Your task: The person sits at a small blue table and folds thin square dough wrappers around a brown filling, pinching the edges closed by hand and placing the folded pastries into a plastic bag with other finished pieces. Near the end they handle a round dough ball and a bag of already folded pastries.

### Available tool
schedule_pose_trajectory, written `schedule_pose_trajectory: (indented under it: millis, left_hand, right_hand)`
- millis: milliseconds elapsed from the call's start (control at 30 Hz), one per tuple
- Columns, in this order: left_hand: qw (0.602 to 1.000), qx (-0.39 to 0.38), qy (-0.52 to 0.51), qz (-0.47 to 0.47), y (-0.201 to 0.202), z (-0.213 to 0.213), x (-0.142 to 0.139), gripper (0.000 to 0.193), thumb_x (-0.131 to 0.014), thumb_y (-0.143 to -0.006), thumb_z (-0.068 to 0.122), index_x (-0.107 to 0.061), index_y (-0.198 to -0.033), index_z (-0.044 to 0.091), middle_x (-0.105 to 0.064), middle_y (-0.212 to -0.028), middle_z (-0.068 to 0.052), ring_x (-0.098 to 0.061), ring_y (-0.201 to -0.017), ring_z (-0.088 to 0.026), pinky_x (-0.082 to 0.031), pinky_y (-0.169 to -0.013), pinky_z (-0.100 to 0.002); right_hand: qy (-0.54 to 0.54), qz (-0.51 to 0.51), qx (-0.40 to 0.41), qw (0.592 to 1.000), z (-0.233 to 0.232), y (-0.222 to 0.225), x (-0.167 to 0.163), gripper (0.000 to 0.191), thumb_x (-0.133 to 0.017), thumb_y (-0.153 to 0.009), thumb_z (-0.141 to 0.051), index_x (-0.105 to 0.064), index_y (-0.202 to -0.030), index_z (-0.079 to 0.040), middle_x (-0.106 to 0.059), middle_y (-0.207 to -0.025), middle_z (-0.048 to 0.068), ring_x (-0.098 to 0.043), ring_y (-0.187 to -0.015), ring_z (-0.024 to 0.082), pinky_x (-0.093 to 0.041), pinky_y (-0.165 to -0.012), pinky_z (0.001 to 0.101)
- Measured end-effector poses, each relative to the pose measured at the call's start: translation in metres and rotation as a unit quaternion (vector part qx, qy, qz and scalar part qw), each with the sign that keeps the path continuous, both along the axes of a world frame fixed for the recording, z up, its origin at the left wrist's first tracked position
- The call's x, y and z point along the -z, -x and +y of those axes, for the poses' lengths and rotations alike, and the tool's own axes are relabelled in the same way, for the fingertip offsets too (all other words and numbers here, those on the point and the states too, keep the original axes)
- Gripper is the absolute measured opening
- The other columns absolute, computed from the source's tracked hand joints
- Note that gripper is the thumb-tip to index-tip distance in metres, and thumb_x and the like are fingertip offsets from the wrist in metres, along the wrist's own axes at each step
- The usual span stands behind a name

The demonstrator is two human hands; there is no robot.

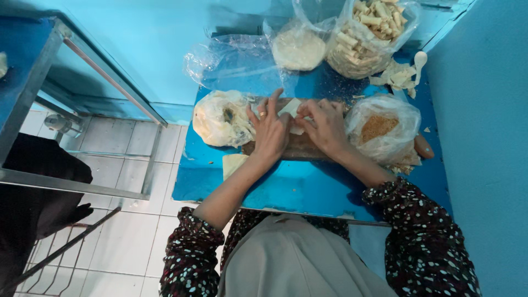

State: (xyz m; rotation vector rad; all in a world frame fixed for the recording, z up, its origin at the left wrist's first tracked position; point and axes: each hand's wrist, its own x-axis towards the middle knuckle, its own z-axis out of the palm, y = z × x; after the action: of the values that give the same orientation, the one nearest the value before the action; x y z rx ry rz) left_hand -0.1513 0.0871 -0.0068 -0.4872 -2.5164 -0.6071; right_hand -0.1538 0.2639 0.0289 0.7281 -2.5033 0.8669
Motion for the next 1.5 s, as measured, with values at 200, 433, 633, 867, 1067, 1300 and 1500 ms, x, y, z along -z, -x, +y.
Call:
schedule_pose_trajectory:
  millis: [200,433,633,867,1067,1300,1500]
  left_hand:
    - [0.998,-0.035,0.003,0.05,-0.005,0.003,-0.004,0.055,-0.069,-0.086,0.014,-0.057,-0.14,0.012,-0.023,-0.166,-0.015,-0.037,-0.141,-0.037,-0.014,-0.116,-0.075]
    - [0.997,-0.059,0.03,0.049,-0.005,0.004,-0.006,0.058,-0.07,-0.082,0.012,-0.055,-0.138,0.014,-0.023,-0.167,-0.012,-0.038,-0.143,-0.032,-0.014,-0.119,-0.074]
    - [0.999,-0.036,0.016,0.026,-0.008,0.002,-0.009,0.068,-0.081,-0.072,0.018,-0.054,-0.134,0.012,-0.023,-0.166,-0.013,-0.037,-0.143,-0.034,-0.013,-0.117,-0.075]
    - [0.999,-0.039,0.012,0.006,-0.008,0.001,-0.015,0.071,-0.085,-0.071,0.022,-0.052,-0.132,0.009,-0.022,-0.166,-0.014,-0.036,-0.144,-0.034,-0.014,-0.116,-0.078]
    - [0.999,-0.037,0.014,0.007,-0.011,-0.002,-0.018,0.072,-0.087,-0.071,0.023,-0.052,-0.132,0.009,-0.019,-0.166,-0.019,-0.033,-0.145,-0.038,-0.016,-0.112,-0.078]
    - [0.998,-0.046,0.019,0.042,-0.011,0.002,-0.012,0.069,-0.088,-0.07,0.025,-0.053,-0.127,0.008,-0.022,-0.166,-0.018,-0.035,-0.145,-0.036,-0.017,-0.114,-0.078]
    - [0.996,-0.045,0.033,0.065,-0.012,0.005,-0.013,0.043,-0.086,-0.072,0.022,-0.061,-0.106,0.011,-0.028,-0.166,-0.015,-0.039,-0.143,-0.033,-0.015,-0.117,-0.075]
  right_hand:
    - [-0.077,-0.029,0.042,0.996,-0.007,0.008,-0.004,0.019,-0.07,-0.091,-0.02,-0.063,-0.108,-0.015,-0.07,-0.09,-0.003,-0.059,-0.095,0.024,-0.034,-0.088,0.0493]
    - [-0.152,0.026,0.098,0.983,-0.016,0.028,-0.001,0.022,-0.067,-0.094,-0.021,-0.061,-0.115,-0.017,-0.064,-0.104,0.006,-0.055,-0.103,0.029,-0.035,-0.087,0.0504]
    - [-0.012,-0.102,0.078,0.992,-0.001,0.045,-0.016,0.03,-0.069,-0.095,-0.027,-0.06,-0.122,-0.017,-0.069,-0.109,0.003,-0.062,-0.106,0.026,-0.043,-0.088,0.0496]
    - [-0.105,0.047,-0.078,0.99,0.012,0.01,-0.006,0.055,-0.069,-0.095,-0.018,-0.052,-0.147,-0.013,-0.075,-0.118,0.011,-0.07,-0.109,0.025,-0.044,-0.1,0.0482]
    - [-0.064,0.026,-0.055,0.996,0.008,0.025,0.009,0.063,-0.075,-0.095,-0.018,-0.046,-0.15,-0.011,-0.077,-0.112,0.006,-0.073,-0.106,0.022,-0.043,-0.1,0.0499]
    - [0.292,-0.288,-0.026,0.911,0.02,0.051,0.016,0.074,-0.077,-0.09,0.001,-0.04,-0.153,-0.011,-0.074,-0.107,0.007,-0.07,-0.101,0.018,-0.056,-0.089,0.0333]
    - [0.462,-0.352,-0.112,0.806,0.035,0.031,-0.013,0.077,-0.07,-0.09,0.006,-0.034,-0.156,-0.009,-0.07,-0.113,0.009,-0.072,-0.113,0.02,-0.057,-0.104,0.0338]
